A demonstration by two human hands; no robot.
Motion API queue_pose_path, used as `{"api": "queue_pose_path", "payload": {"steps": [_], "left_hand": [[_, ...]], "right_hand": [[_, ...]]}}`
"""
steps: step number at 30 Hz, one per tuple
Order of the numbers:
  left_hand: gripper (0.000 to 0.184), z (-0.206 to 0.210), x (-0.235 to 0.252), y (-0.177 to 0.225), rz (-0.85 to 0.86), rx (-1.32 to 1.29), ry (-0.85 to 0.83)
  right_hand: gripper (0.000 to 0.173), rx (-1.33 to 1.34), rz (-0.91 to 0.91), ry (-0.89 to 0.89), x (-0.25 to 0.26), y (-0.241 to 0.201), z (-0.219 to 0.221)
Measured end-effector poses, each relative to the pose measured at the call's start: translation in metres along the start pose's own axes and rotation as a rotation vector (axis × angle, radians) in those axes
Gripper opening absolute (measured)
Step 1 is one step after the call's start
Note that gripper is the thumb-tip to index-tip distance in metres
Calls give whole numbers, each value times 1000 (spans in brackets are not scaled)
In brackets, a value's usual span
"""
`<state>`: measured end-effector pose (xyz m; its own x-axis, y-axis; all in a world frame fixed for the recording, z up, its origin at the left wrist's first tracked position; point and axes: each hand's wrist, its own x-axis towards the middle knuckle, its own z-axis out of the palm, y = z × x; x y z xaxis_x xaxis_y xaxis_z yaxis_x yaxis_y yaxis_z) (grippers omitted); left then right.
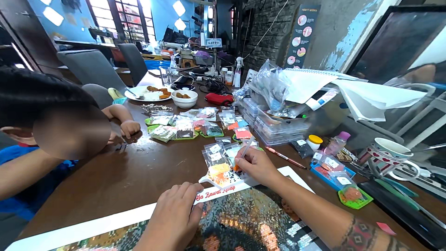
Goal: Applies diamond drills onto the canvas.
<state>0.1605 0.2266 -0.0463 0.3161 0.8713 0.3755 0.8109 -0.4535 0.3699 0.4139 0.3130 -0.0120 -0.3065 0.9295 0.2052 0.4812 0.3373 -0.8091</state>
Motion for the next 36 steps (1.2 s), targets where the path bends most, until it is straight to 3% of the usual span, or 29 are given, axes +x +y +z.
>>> {"api": "queue_pose_path", "payload": {"steps": [24, 36], "left_hand": [[34, 1, -1, 0, 3, 21, 20], [38, -7, 1, 3, -55, 7, -115]], "right_hand": [[10, 26, -1, 31, -4, -5, 0], [13, 127, -46, -64, -65, -42, 10]]}}
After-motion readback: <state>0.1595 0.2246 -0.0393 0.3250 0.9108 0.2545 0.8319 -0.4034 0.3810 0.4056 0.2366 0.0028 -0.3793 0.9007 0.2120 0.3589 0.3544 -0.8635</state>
